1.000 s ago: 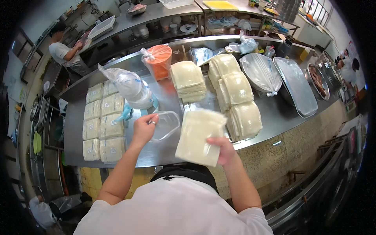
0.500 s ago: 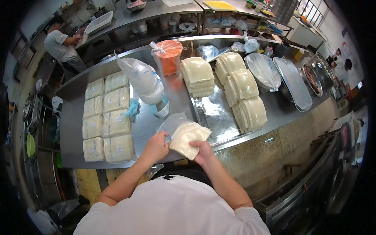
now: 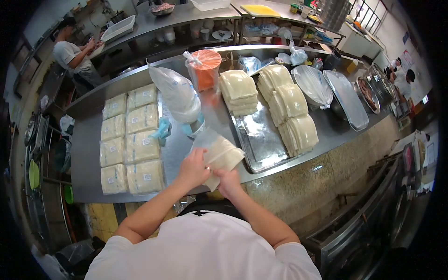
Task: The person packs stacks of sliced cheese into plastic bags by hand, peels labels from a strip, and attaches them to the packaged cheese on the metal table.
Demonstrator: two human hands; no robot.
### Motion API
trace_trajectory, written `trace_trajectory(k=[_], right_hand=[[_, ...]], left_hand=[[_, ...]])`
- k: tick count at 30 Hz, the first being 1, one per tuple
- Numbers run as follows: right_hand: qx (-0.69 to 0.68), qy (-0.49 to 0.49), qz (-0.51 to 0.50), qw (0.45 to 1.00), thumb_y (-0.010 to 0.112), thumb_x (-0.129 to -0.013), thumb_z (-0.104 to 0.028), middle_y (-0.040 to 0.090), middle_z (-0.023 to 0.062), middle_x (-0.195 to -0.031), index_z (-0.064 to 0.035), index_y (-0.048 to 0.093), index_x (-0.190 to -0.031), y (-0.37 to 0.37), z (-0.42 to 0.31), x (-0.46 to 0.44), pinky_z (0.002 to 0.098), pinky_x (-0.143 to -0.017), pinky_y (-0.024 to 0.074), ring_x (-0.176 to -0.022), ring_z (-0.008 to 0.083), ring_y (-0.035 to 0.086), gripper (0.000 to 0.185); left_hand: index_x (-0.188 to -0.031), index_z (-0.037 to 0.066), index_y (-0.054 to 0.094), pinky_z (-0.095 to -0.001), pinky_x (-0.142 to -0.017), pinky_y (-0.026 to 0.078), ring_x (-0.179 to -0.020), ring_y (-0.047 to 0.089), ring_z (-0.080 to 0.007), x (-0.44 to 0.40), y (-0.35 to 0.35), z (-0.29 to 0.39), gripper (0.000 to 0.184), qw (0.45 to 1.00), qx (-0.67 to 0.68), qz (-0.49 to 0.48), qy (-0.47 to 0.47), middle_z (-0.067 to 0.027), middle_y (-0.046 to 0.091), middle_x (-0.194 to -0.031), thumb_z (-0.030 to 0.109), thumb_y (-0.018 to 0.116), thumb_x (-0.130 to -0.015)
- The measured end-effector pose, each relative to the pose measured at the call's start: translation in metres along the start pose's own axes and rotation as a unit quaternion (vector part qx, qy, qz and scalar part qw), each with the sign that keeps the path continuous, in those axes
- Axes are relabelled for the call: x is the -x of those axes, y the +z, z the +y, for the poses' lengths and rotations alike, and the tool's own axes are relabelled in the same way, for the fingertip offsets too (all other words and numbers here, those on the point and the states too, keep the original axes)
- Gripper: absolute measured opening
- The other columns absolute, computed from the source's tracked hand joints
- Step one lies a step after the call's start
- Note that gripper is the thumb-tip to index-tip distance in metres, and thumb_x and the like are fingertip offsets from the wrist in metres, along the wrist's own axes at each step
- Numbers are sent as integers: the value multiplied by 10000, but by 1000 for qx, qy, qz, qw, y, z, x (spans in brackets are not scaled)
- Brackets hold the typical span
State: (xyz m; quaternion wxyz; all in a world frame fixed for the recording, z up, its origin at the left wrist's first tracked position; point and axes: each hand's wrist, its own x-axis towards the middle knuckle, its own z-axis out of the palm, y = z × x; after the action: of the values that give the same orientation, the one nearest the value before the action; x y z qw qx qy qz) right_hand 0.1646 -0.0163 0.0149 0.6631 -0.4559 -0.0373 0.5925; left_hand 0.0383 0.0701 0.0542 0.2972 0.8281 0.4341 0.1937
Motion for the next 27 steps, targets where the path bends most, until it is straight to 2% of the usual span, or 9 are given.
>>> trace_trajectory(k=[5,6,8,9,11,14,17,23,27], right_hand=[[115,34,-38,992,613,-835,94,583,139,-1332,-56,476,-1407,-7,35,-6,512,-1008,523,-1209,345,608,607],[146,48,-50,987,620,-850,76,586,134,-1331,-63,484,-1401,-3,37,-5,505,-1004,525,-1207,333,611,583],[-5,136,-84,987,624,-882,28,583,137,-1337,-63,494,-1386,0,32,-9,503,-1004,525,-1208,322,613,528],[-80,179,-100,975,625,-898,4,582,138,-1340,-63,498,-1379,2,28,-11,502,-1003,525,-1208,316,614,502],[-85,159,-90,979,612,-923,-29,580,143,-1341,-51,480,-1398,-1,23,-16,514,-1028,513,-1216,318,610,494],[-63,123,-87,987,586,-921,-22,577,160,-1343,-15,433,-1432,-27,27,-29,532,-1062,494,-1225,337,604,533],[-63,139,-48,987,552,-893,17,570,188,-1341,23,400,-1450,-32,10,-38,544,-1087,479,-1237,363,592,577],[-87,125,-2,988,491,-903,24,565,249,-1311,56,459,-1383,-41,35,-75,568,-1087,473,-1247,410,568,482],[-160,153,-5,975,481,-948,-2,588,250,-1284,49,481,-1357,-36,47,-95,559,-1054,497,-1186,406,604,413]], left_hand=[[-1083,46,677,-511,-817,545,-928,674,-421,-54,22,-2,261,996,1,15,83,-153,671,-1016,123,671,-833],[-1072,48,685,-506,-819,547,-930,675,-417,-54,25,4,250,995,-26,-34,92,-149,669,-1016,135,675,-838],[-1051,52,703,-498,-823,551,-935,676,-409,-50,29,14,231,983,-77,-131,106,-140,665,-1017,159,682,-847],[-1035,54,697,-495,-817,553,-930,677,-409,-45,29,13,216,987,-39,-100,122,-142,665,-1014,175,686,-856],[-1002,58,686,-488,-807,557,-920,677,-409,-24,32,8,199,987,36,-42,154,-148,665,-1007,209,695,-872],[-920,52,652,-493,-768,545,-889,670,-397,13,27,-8,171,999,-2,44,32,-144,653,-986,220,678,-914],[-865,42,614,-519,-726,518,-861,658,-401,44,26,-28,206,999,12,9,-52,-161,651,-958,226,660,-946],[-847,33,592,-530,-655,493,-767,635,-432,53,45,-14,195,994,70,73,29,-192,633,-833,188,651,-948],[-839,35,584,-520,-639,493,-739,627,-436,62,54,-21,173,996,65,56,-5,-194,626,-793,156,631,-954]])
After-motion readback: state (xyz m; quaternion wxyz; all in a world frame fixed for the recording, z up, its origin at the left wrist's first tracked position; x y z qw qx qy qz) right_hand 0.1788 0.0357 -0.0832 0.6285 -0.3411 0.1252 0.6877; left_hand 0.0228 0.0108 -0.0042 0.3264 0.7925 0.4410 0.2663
